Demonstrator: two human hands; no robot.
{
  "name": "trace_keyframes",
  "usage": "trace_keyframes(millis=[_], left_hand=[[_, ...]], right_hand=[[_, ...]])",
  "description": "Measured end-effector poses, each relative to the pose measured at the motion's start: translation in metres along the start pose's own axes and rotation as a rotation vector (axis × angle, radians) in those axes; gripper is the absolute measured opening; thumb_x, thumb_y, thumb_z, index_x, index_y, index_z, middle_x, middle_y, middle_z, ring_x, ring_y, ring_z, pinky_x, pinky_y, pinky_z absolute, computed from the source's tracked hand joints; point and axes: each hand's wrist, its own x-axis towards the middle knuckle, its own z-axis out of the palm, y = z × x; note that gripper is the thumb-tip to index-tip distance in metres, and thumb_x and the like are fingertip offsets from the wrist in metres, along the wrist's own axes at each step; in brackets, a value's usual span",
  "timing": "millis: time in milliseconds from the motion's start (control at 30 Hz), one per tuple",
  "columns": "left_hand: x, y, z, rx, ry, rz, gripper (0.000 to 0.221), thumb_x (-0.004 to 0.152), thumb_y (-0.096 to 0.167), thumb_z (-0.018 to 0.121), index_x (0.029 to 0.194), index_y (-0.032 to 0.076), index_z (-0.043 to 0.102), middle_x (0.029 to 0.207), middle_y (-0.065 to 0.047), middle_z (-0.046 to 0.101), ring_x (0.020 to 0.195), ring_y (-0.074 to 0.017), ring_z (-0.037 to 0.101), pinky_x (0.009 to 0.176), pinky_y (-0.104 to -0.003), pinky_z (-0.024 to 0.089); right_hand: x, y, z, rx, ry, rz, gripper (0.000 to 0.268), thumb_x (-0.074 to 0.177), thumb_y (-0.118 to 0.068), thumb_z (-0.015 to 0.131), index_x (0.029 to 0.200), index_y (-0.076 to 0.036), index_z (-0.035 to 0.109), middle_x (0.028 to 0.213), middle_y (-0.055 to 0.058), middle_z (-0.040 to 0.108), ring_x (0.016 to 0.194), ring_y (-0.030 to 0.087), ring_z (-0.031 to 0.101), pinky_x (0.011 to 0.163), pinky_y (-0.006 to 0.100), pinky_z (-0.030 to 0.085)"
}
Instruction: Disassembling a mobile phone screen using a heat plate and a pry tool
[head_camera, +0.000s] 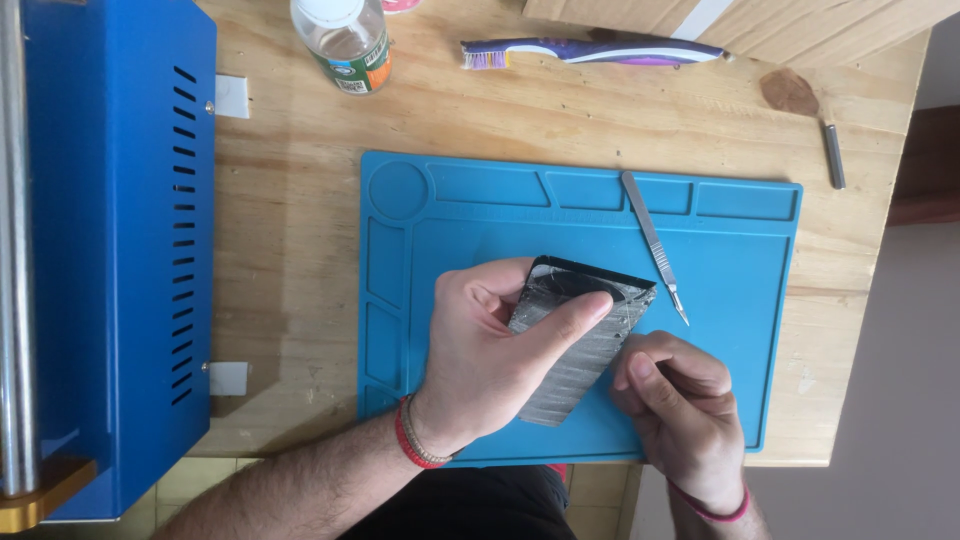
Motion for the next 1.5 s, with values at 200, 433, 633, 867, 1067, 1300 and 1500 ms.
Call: trace_keyframes(millis=[200, 433, 633, 867, 1067, 1300, 1500], left_hand=[[0.0, -0.002, 0.0, -0.034, -0.007, -0.006, 0.014, 0.098, 0.019, 0.082, 0.091, 0.008, 0.081, 0.083, 0.009, 0.072, 0.08, 0.0002, 0.057, 0.068, -0.023, 0.05], [0.0, -0.003, -0.001, -0.017, 0.004, -0.001, 0.011, 0.098, 0.018, 0.083, 0.093, 0.008, 0.083, 0.085, 0.008, 0.076, 0.081, 0.0005, 0.059, 0.069, -0.023, 0.052], [-0.001, -0.002, -0.001, -0.033, -0.005, 0.001, 0.012, 0.098, 0.018, 0.083, 0.096, 0.006, 0.084, 0.089, 0.006, 0.078, 0.085, -0.0007, 0.063, 0.071, -0.023, 0.055], [0.0, -0.002, -0.002, -0.04, -0.008, -0.024, 0.012, 0.098, 0.019, 0.082, 0.093, 0.008, 0.083, 0.085, 0.01, 0.074, 0.082, 0.0003, 0.059, 0.07, -0.022, 0.052], [0.0, -0.003, -0.002, -0.046, -0.015, -0.006, 0.012, 0.099, 0.018, 0.082, 0.096, 0.007, 0.084, 0.086, 0.008, 0.076, 0.083, -0.0004, 0.061, 0.071, -0.022, 0.053], [0.0, -0.003, -0.002, -0.072, -0.008, -0.024, 0.011, 0.098, 0.018, 0.083, 0.093, 0.008, 0.083, 0.084, 0.009, 0.073, 0.081, 0.0001, 0.059, 0.07, -0.022, 0.051], [-0.001, -0.003, -0.003, -0.075, -0.021, -0.026, 0.01, 0.098, 0.017, 0.083, 0.096, 0.007, 0.084, 0.085, 0.008, 0.075, 0.081, -0.0004, 0.06, 0.07, -0.022, 0.052]], right_hand=[[-0.004, 0.002, 0.0, -0.019, 0.024, 0.022, 0.024, 0.109, -0.008, 0.061, 0.089, 0.003, 0.069, 0.079, 0.009, 0.059, 0.068, 0.016, 0.051, 0.057, 0.024, 0.04], [-0.007, 0.008, 0.004, 0.081, 0.033, 0.027, 0.024, 0.109, -0.008, 0.062, 0.089, 0.004, 0.067, 0.079, 0.009, 0.053, 0.066, 0.017, 0.045, 0.055, 0.027, 0.035], [-0.01, 0.011, 0.004, 0.09, 0.022, 0.003, 0.024, 0.109, -0.008, 0.061, 0.088, 0.004, 0.066, 0.078, 0.009, 0.054, 0.058, 0.015, 0.037, 0.051, 0.028, 0.029], [-0.019, 0.015, 0.001, 0.129, 0.026, 0.022, 0.023, 0.109, -0.006, 0.061, 0.09, 0.006, 0.067, 0.08, 0.01, 0.054, 0.061, 0.015, 0.035, 0.053, 0.028, 0.029], [-0.026, 0.016, 0.0, 0.147, 0.039, 0.059, 0.021, 0.109, -0.002, 0.059, 0.092, 0.008, 0.067, 0.08, 0.011, 0.054, 0.061, 0.016, 0.036, 0.053, 0.03, 0.028], [-0.032, 0.013, 0.003, 0.107, 0.069, 0.088, 0.023, 0.108, -0.004, 0.06, 0.089, 0.007, 0.066, 0.076, 0.009, 0.05, 0.062, 0.016, 0.038, 0.054, 0.03, 0.03], [-0.039, 0.015, 0.002, 0.064, 0.111, 0.132, 0.025, 0.108, -0.005, 0.061, 0.086, 0.006, 0.066, 0.073, 0.009, 0.049, 0.06, 0.016, 0.038, 0.052, 0.03, 0.03]])
